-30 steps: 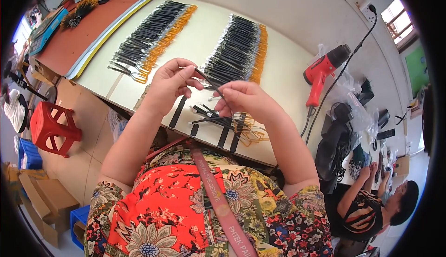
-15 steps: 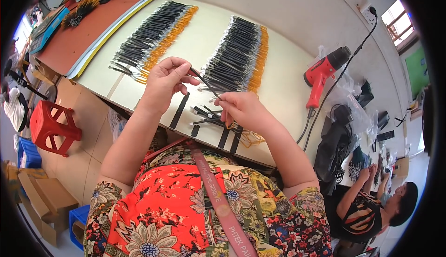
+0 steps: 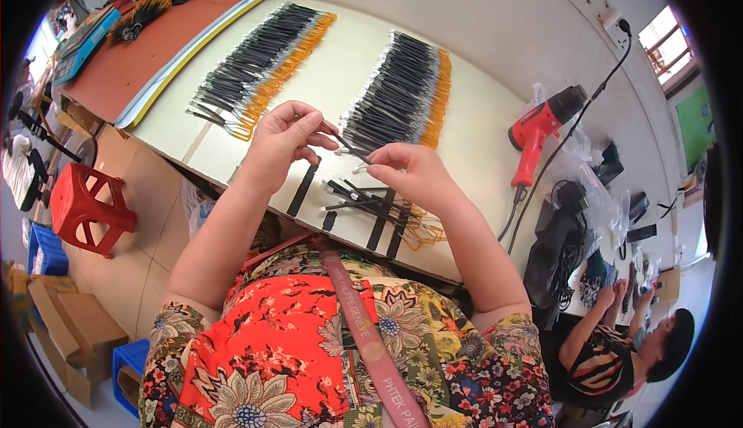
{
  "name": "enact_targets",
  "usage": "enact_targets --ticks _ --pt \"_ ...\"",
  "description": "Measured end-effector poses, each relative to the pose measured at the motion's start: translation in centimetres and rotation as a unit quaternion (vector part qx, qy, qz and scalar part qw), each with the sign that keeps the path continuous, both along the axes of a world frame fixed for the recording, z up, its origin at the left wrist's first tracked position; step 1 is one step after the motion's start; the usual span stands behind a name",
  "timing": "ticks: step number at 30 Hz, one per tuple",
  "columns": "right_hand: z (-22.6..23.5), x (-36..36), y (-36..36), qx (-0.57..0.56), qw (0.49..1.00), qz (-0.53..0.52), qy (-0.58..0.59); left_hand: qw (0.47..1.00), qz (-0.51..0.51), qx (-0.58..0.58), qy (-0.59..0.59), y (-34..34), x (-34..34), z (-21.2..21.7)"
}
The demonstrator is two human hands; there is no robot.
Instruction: The person assembles or inspects small plastic components by hand at a workbench.
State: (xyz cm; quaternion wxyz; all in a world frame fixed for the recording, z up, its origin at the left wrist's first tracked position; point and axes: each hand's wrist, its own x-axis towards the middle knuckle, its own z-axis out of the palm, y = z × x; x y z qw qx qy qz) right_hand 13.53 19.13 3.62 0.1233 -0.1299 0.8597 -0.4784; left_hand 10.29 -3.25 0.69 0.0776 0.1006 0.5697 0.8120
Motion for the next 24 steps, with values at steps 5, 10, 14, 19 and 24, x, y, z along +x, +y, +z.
enact_targets --ticks 5,10,14,19,24 --pt "-0.9 -0.4 0.4 0.027 0.996 0.007 0.085 1.0 0.005 -0.009 -0.008 0.0 0.1 0.0" --pt "-1.2 -0.6 0.5 0.038 0.994 0.005 0.098 1.0 0.005 -0.01 -0.014 0.0 -0.1 -0.2" --pt "-1.6 -0.5 0.5 0.024 0.987 -0.007 0.159 1.0 0.01 -0.012 -0.014 -0.1 0.0 -0.4" --pt "-1.9 -0.6 0.7 0.026 0.983 -0.003 0.18 1.0 0.013 -0.015 -0.013 -0.1 -0.1 -0.7" --pt "-1.8 -0.7 1.1 0.065 0.965 -0.022 0.255 0.999 0.003 -0.037 -0.029 0.1 0.2 -0.3"
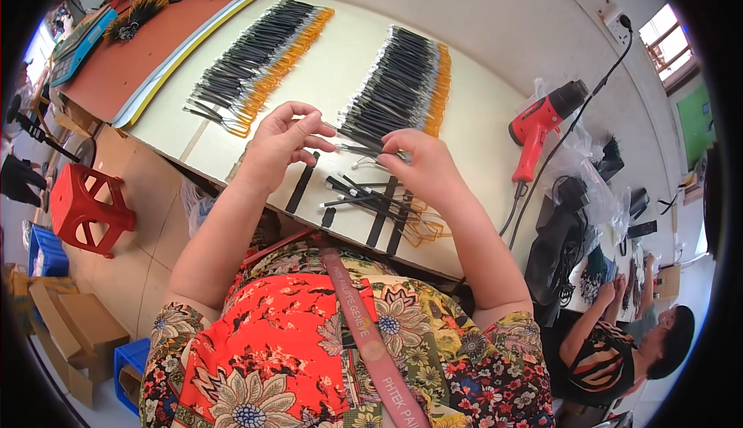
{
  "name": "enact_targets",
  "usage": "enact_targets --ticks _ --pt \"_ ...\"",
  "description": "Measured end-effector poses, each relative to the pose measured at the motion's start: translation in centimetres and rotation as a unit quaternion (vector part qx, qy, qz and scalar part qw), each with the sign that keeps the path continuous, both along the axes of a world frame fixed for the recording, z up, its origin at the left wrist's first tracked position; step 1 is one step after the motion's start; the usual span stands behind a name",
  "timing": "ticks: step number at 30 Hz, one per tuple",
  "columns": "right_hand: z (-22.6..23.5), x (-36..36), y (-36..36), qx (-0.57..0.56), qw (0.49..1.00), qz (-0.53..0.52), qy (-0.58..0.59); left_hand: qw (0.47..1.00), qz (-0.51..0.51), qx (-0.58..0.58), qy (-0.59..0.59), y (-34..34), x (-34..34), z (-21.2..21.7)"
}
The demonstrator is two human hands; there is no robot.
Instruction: The person assembles or inspects small plastic components by hand at a workbench.
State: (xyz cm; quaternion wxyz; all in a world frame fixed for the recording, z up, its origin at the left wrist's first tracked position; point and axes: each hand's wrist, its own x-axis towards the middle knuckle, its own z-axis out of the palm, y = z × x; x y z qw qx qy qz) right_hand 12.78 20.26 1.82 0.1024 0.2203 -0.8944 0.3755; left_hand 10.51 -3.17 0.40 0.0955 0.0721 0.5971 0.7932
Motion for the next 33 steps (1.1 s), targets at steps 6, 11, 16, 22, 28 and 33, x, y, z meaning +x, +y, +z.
enact_targets --ticks 6,11,16,22,28,33 --pt "-1.2 -1.0 1.6 0.18 0.968 -0.037 0.173 0.998 0.042 -0.035 -0.027 -1.1 -0.6 -1.3" --pt "-1.9 -1.5 1.8 0.202 0.955 -0.061 0.209 0.998 0.034 -0.034 -0.03 -1.1 -0.7 -1.8" --pt "-1.1 -0.5 1.9 0.206 0.96 -0.057 0.18 0.998 0.041 -0.039 -0.041 -1.2 -0.6 -2.3" --pt "-3.3 0.4 1.2 0.291 0.946 -0.031 0.142 0.999 0.026 -0.045 -0.014 -0.9 -0.5 -2.5" --pt "-3.8 0.1 1.2 0.275 0.946 -0.026 0.171 0.998 0.004 -0.07 0.006 -0.7 -0.3 -2.3" --pt "-3.8 0.1 1.4 0.27 0.948 -0.019 0.165 0.997 -0.005 -0.076 0.005 -0.7 -0.3 -2.6"
